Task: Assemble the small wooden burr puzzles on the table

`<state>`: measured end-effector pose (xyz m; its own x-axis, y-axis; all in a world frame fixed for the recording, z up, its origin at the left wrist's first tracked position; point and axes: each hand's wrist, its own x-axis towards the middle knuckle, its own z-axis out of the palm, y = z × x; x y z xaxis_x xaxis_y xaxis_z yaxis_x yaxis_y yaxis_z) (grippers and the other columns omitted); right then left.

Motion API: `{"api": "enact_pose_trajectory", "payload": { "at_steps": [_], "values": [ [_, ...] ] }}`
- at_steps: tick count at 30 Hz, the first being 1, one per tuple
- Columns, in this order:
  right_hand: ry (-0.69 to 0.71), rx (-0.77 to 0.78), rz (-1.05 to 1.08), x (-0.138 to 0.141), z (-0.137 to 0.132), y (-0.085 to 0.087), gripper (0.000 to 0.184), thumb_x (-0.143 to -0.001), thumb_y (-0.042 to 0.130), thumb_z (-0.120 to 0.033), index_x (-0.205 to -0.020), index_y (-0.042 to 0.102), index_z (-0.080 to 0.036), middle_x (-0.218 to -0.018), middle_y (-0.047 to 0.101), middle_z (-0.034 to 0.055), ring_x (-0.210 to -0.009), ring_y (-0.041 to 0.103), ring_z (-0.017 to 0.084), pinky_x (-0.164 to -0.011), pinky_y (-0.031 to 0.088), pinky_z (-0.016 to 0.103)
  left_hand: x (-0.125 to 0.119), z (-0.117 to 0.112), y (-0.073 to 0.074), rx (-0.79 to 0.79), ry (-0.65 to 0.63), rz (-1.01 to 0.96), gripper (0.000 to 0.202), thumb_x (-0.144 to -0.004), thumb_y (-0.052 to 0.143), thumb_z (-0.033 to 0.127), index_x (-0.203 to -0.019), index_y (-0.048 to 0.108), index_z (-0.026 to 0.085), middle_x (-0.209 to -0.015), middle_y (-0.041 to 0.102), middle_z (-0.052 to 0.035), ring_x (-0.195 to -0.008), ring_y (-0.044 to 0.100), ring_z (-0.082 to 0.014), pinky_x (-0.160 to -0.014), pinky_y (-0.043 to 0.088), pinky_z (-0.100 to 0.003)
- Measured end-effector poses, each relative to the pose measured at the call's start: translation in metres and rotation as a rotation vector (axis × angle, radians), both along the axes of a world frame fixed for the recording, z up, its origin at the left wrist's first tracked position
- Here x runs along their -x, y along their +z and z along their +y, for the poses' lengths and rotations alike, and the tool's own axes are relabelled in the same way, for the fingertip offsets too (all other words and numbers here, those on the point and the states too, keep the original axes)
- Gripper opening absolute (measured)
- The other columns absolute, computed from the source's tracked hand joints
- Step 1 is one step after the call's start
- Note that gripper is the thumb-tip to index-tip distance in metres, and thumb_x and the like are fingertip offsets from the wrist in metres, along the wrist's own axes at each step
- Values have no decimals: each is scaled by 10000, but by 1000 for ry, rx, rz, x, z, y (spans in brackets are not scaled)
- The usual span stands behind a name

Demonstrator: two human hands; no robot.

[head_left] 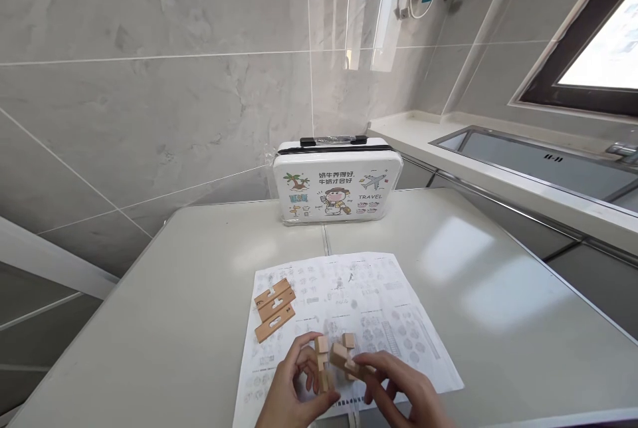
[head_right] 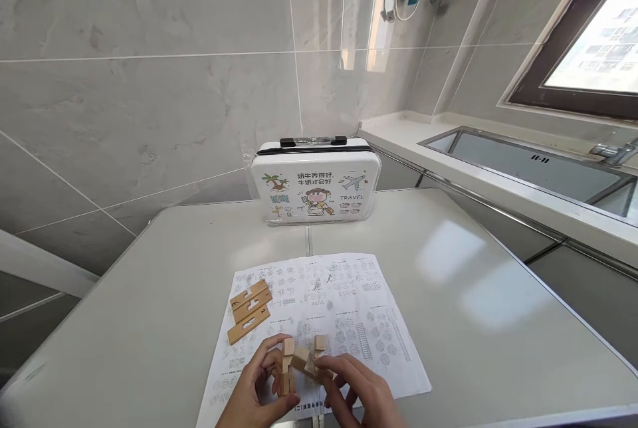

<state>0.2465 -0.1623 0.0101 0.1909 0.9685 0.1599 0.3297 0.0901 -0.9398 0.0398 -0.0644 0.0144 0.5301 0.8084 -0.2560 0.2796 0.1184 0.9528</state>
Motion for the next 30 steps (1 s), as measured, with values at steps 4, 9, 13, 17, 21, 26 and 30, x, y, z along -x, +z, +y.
{"api": "enact_pose_trajectory", "payload": {
  "at_steps": [4, 9, 13, 17, 21, 26, 30],
  "values": [
    [43, 68, 63, 11, 10, 8, 369, -1059, 507, -551, -1186, 717, -276, -926, 760, 57, -697, 724, 179, -613, 553, 246, 0, -4, -3, 20, 12, -34, 771, -740, 874, 375, -1421, 533, 255, -838, 623, 15, -804, 573, -186, -807, 456, -302],
    [68, 159, 57, 19, 19, 6, 389, -1049, 499, -582, -1117, 675, -241, -924, 759, 55, -728, 705, 181, -650, 542, 246, -1, -6, 3, 51, 14, 8, 778, -713, 860, 319, -1422, 545, 262, -977, 725, -23, -935, 644, -238, -851, 476, -322],
    [96, 160, 20, 17, 21, 6, 355, -1061, 490, -535, -1120, 688, -246, -938, 768, 53, -767, 698, 180, -659, 536, 233, 1, -6, 5, 62, 14, 16, 805, -682, 868, 294, -1418, 542, 274, -1078, 741, -31, -1033, 659, -265, -907, 495, -338],
    [37, 153, -18, 17, 21, 8, 369, -1061, 472, -535, -1105, 699, -247, -889, 770, 46, -716, 696, 182, -635, 537, 239, 6, -4, -2, 34, -52, 41, 813, -661, 878, 271, -1409, 558, 283, -1115, 725, -34, -1023, 656, -263, -942, 503, -361],
    [14, 183, -21, 18, 22, 10, 409, -1056, 458, -563, -1093, 702, -236, -890, 782, 56, -711, 710, 193, -633, 549, 255, 9, -2, -6, -23, -78, 96, 826, -623, 916, 269, -1384, 595, 289, -1148, 705, -41, -994, 640, -253, -941, 513, -358],
    [-15, 193, -16, 8, 21, 5, 369, -1061, 479, -520, -1237, 643, -240, -988, 776, 69, -718, 729, 184, -611, 571, 248, 6, -3, -2, 25, -54, 18, 794, -695, 900, 345, -1414, 572, 266, -1111, 718, -55, -954, 655, -234, -888, 529, -324],
    [-114, 207, -186, -1, 14, -8, 292, -1055, 508, -473, -1216, 625, -260, -963, 749, 50, -698, 716, 175, -591, 572, 246, 4, -2, -5, 31, -4, -11, 778, -767, 869, 445, -1438, 532, 238, -1026, 721, -62, -887, 652, -212, -852, 525, -314]
  ]
}}
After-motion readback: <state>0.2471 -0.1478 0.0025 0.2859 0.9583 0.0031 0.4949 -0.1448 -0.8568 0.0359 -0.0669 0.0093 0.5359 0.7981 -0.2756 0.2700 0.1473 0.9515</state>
